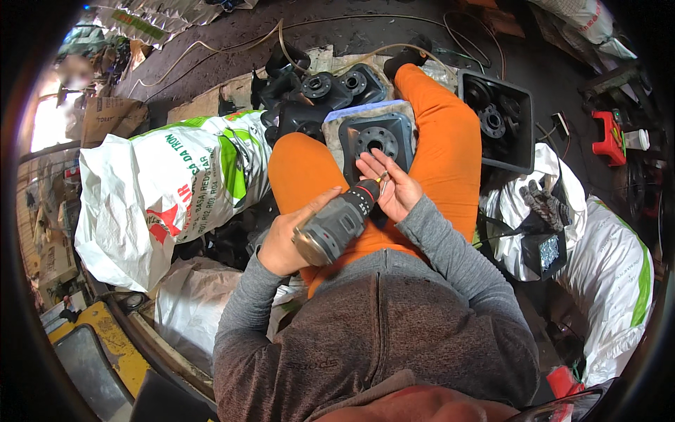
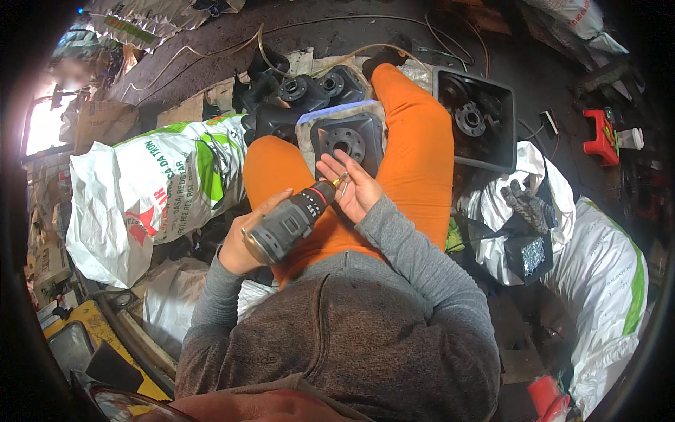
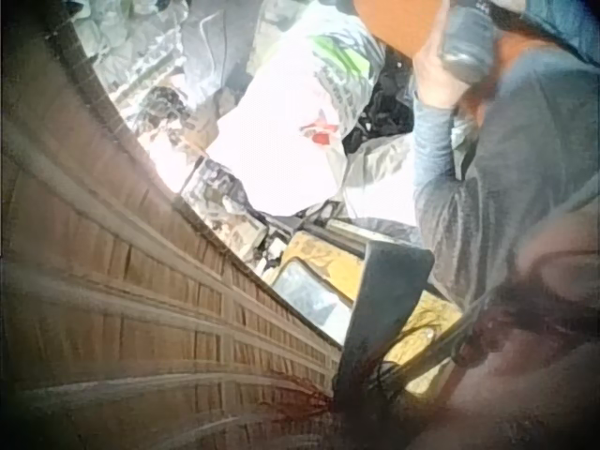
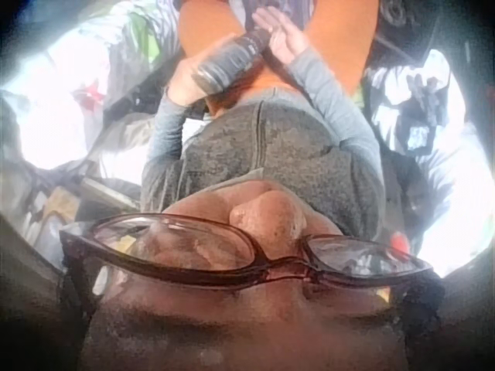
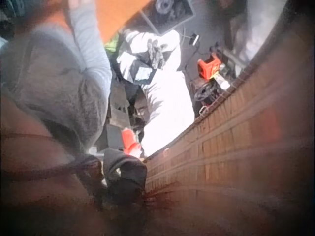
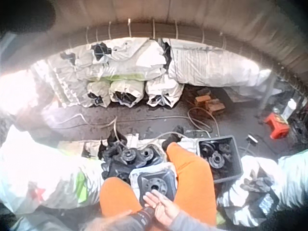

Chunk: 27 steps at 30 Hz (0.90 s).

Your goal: The person sits on the floor and uses a cordless impact driver to fasten screws into black mechanical housings resting on their lap. They repeatedly pick up screws, align them in the housing, and drive them in, then place the completed units into a nearby white bag.

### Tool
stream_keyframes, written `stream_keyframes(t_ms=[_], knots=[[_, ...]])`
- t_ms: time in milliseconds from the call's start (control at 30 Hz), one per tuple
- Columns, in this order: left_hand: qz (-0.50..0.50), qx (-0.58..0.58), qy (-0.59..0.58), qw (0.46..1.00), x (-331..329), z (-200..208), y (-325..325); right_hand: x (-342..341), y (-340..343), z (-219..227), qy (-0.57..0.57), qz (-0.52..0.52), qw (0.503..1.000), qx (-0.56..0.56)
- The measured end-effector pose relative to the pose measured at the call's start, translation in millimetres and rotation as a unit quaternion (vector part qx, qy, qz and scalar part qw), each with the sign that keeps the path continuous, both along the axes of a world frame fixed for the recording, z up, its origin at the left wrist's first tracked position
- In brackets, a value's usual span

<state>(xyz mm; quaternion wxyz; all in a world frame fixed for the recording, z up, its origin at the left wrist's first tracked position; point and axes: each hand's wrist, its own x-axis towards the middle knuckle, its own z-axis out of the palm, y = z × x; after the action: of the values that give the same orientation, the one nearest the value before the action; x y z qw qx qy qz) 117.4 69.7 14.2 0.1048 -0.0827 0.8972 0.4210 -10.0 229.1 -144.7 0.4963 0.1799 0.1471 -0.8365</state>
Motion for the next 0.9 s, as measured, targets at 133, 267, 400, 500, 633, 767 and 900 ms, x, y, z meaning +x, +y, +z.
stream_keyframes(t_ms=[133,267,400,500,633,767,900], knots=[[-0.051,-0.086,0.108,0.989,-12.8,-7.6,-23.5,10.7,15.7,-22.7,0.014,0.036,0.965,0.259],[0.081,-0.005,-0.039,0.996,-38.1,-4.7,-36.8,7.0,-0.5,-28.6,0.065,0.053,0.912,0.401],[0.062,-0.050,-0.085,0.993,-57.6,-8.0,-47.0,-4.6,-19.5,-43.9,0.078,0.063,0.892,0.440],[0.044,-0.054,-0.103,0.992,-65.5,-14.1,-51.4,-7.9,-23.4,-49.2,0.081,0.067,0.892,0.441],[0.053,-0.032,-0.124,0.990,-75.8,-20.6,-51.2,-6.7,-21.7,-63.1,0.113,0.037,0.909,0.400],[0.042,-0.054,-0.124,0.990,-81.0,-25.3,-61.8,-1.7,-22.2,-66.1,0.134,-0.023,0.927,0.351],[0.029,-0.060,-0.151,0.986,-89.9,-25.2,-68.9,2.5,-27.4,-63.4,0.135,-0.048,0.941,0.305]])
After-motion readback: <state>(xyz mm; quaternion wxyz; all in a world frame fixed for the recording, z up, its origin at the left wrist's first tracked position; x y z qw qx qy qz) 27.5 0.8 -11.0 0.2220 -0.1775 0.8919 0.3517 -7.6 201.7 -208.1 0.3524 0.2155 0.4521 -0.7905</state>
